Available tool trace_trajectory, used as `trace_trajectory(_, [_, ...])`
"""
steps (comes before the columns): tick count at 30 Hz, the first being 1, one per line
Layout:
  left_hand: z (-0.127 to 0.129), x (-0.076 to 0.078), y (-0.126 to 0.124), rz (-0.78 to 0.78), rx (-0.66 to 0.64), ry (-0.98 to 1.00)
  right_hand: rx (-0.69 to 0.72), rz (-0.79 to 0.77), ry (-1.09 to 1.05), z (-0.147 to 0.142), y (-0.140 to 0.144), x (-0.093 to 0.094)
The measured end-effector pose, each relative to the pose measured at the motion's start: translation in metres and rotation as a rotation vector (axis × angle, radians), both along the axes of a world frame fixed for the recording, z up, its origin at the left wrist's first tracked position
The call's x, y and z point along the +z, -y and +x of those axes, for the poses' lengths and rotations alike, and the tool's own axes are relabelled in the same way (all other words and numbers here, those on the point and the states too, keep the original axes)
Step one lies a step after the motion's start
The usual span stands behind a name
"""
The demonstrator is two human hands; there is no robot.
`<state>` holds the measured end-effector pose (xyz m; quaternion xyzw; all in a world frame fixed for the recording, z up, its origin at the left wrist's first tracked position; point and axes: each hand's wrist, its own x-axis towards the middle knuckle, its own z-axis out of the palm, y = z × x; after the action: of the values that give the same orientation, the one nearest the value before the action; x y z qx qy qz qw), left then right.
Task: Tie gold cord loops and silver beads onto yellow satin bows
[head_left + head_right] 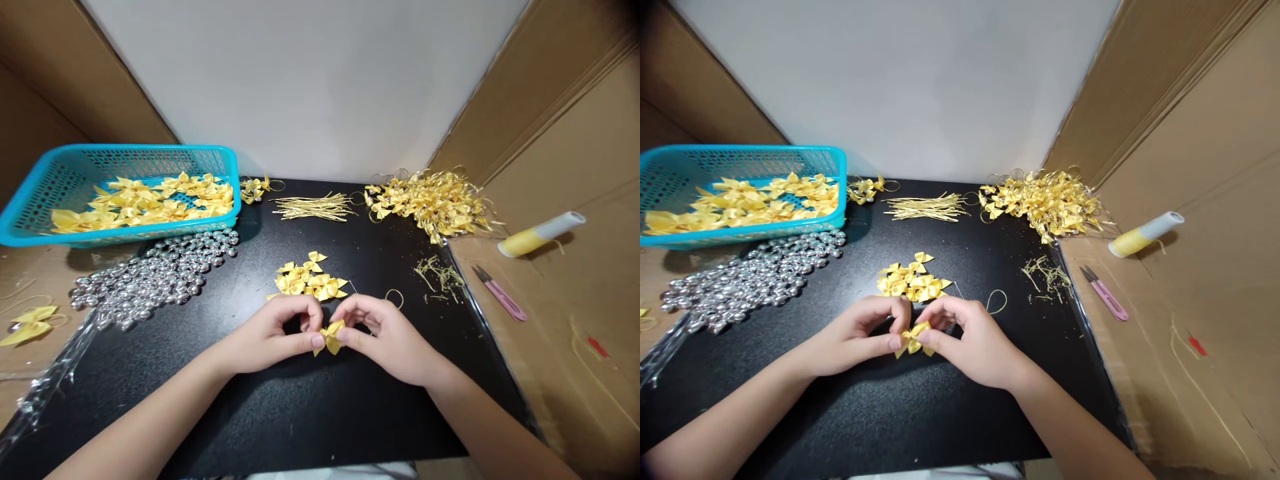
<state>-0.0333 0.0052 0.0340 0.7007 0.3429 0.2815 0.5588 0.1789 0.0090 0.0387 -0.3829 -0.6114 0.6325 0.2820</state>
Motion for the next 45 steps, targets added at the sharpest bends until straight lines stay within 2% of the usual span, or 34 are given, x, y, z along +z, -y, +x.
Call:
trace_trajectory(6, [0.003, 0.001, 0.002, -0.105, 0.055, 0.053, -0.058, -0.186, -0.120, -0.003, -0.001, -0.004])
trace_trajectory(10, [0.004, 0.000, 0.003, -0.186, 0.025, 0.085, -0.077, -0.225, -0.149, -0.006, 0.000, -0.003])
trace_trajectory(14, [0.006, -0.002, 0.005, -0.200, 0.003, 0.074, -0.072, -0.255, -0.158, -0.009, 0.000, -0.004])
trace_trajectory(18, [0.009, -0.003, 0.005, -0.177, -0.001, 0.081, -0.056, -0.218, -0.159, -0.011, 0.001, -0.009])
trace_trajectory(20, [0.002, 0.000, 0.001, -0.103, 0.058, 0.036, -0.100, -0.055, -0.076, -0.009, 0.002, -0.011])
trace_trajectory(22, [-0.013, 0.006, -0.005, 0.061, 0.253, -0.083, -0.126, 0.250, 0.120, -0.006, 0.003, -0.011])
trace_trajectory(24, [-0.036, 0.012, -0.014, 0.303, 0.625, -0.312, -0.061, 0.547, 0.357, -0.003, 0.003, -0.009])
trace_trajectory(25, [-0.049, 0.015, -0.018, 0.421, 0.821, -0.481, 0.001, 0.644, 0.456, -0.002, 0.004, -0.009])
trace_trajectory(27, [-0.071, 0.018, -0.025, 0.545, 1.162, -0.814, 0.105, 0.733, 0.588, 0.000, 0.004, -0.009])
trace_trajectory(28, [-0.079, 0.019, -0.026, 0.564, 1.242, -0.918, 0.135, 0.744, 0.627, 0.000, 0.004, -0.010])
trace_trajectory(30, [-0.086, 0.018, -0.027, 0.628, 1.298, -0.998, 0.164, 0.747, 0.674, 0.000, 0.004, -0.011])
trace_trajectory(32, [-0.080, 0.014, -0.025, 0.733, 1.202, -0.971, 0.172, 0.738, 0.685, -0.001, 0.003, -0.013])
trace_trajectory(35, [-0.053, 0.009, -0.018, 0.956, 0.966, -0.834, 0.176, 0.727, 0.664, -0.001, 0.003, -0.015])
trace_trajectory(37, [-0.033, 0.006, -0.012, 0.977, 0.683, -0.718, 0.170, 0.737, 0.652, -0.002, 0.003, -0.016])
trace_trajectory(39, [-0.016, 0.004, -0.005, 0.879, 0.305, -0.613, 0.148, 0.753, 0.642, -0.002, 0.003, -0.016])
trace_trajectory(41, [-0.006, 0.003, 0.001, 0.745, 0.088, -0.519, 0.128, 0.748, 0.616, -0.002, 0.002, -0.017])
trace_trajectory(43, [-0.001, 0.004, 0.005, 0.642, 0.015, -0.454, 0.124, 0.725, 0.578, -0.002, 0.001, -0.016])
trace_trajectory(45, [-0.002, 0.004, 0.005, 0.586, 0.007, -0.446, 0.117, 0.717, 0.555, 0.000, 0.000, -0.013])
